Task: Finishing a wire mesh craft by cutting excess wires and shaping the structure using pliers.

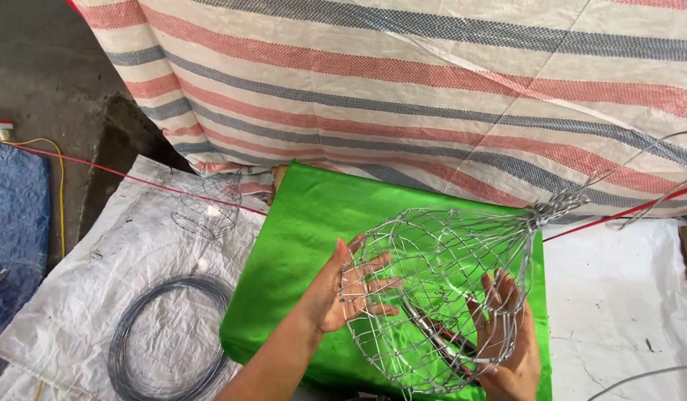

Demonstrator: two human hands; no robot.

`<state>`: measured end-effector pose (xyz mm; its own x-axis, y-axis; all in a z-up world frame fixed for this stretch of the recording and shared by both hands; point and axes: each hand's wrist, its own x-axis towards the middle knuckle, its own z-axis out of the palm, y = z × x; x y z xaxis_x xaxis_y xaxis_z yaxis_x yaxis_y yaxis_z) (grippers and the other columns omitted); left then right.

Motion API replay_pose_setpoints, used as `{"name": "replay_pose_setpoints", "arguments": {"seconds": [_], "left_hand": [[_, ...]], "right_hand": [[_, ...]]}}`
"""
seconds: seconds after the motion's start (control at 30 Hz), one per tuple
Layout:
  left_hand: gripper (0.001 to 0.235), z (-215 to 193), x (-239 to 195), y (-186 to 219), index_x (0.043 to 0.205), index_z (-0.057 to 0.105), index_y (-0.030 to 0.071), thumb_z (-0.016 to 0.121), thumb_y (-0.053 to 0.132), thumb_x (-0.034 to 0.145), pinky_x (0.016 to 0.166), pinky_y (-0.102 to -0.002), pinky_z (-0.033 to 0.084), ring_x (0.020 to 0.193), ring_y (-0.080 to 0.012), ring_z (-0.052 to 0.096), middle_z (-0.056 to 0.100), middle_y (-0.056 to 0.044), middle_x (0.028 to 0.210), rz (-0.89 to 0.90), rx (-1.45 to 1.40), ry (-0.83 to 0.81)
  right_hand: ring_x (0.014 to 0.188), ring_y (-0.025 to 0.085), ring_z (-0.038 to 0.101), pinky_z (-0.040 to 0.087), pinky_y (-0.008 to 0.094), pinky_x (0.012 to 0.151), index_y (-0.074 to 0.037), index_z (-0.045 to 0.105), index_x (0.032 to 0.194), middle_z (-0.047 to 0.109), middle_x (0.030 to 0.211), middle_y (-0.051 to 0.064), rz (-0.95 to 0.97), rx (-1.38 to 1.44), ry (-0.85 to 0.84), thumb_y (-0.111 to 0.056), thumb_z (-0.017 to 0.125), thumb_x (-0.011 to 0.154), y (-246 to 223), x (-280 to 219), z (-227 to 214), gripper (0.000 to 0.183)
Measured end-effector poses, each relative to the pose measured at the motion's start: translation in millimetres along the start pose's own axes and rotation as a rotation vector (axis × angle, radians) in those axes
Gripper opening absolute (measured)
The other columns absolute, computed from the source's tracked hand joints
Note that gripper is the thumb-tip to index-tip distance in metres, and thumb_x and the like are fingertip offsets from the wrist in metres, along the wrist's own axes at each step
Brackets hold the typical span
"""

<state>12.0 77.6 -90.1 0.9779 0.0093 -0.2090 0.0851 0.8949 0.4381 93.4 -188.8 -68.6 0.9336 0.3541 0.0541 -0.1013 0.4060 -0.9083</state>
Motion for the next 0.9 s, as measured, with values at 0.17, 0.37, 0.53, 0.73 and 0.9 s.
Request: {"name": "replay_pose_setpoints", "arguments": {"seconds": [0.17,0.37,0.53,0.73,0.9], "left_hand": [[0.072,10.4,-2.8,-1.5,0.16,0.024,0.043,0.062,0.041,0.098,0.085,-0.071,0.058,0.137,-0.0622,0.036,0.022,-0.027,0.164,-0.019,-0.172,-0.008],[0.079,25.9,-8.2,-11.7,0.161,0.012,0.039,0.058,0.014,0.103,0.097,-0.069,0.052,0.142,-0.0571,0.032,0.012,-0.023,0.167,0.35,0.089,-0.012],[0.093,62.5,-19.2,-21.2,0.162,0.003,0.023,0.067,0.016,0.096,0.103,-0.06,0.051,0.151,-0.0527,0.02,0.001,-0.023,0.17,0.636,0.662,-0.039],[0.076,82.0,-41.2,-22.3,0.149,0.029,0.013,0.073,0.024,0.088,0.113,-0.073,0.033,0.148,-0.0485,0.031,0.014,-0.026,0.163,0.677,1.056,-0.015],[0.061,101.1,-48.0,-7.5,0.138,0.049,0.01,0.076,0.035,0.089,0.127,-0.058,0.021,0.156,-0.0447,0.027,0.033,-0.024,0.161,0.917,1.411,-0.015]], "right_hand": [[0.156,0.035,0.034,0.033,0.058,0.124,-0.006,0.026,0.158,0.033,0.166,0.019,-0.042,-0.065,-0.036,-0.03,0.081,0.04,-1.9,0.2,3.0,0.132],[0.145,0.028,0.042,0.04,0.061,0.115,-0.009,0.033,0.159,0.042,0.162,0.011,0.273,-0.014,0.351,0.01,0.03,0.09,6.0,13.7,5.0,0.071],[0.144,0.047,0.04,0.04,0.074,0.103,0.0,0.034,0.162,0.039,0.163,0.025,0.111,0.813,-0.236,-0.043,0.052,0.114,74.1,15.5,-45.7,0.068],[0.143,0.042,0.04,0.051,0.063,0.105,-0.007,0.039,0.156,0.042,0.157,0.018,0.109,0.685,-0.246,-0.056,0.094,0.081,63.2,14.0,-25.9,0.105],[0.144,0.042,0.041,0.048,0.066,0.107,-0.012,0.027,0.162,0.044,0.156,0.02,0.096,0.768,-0.302,-0.049,0.095,0.086,52.6,9.2,-14.9,0.108]]}}
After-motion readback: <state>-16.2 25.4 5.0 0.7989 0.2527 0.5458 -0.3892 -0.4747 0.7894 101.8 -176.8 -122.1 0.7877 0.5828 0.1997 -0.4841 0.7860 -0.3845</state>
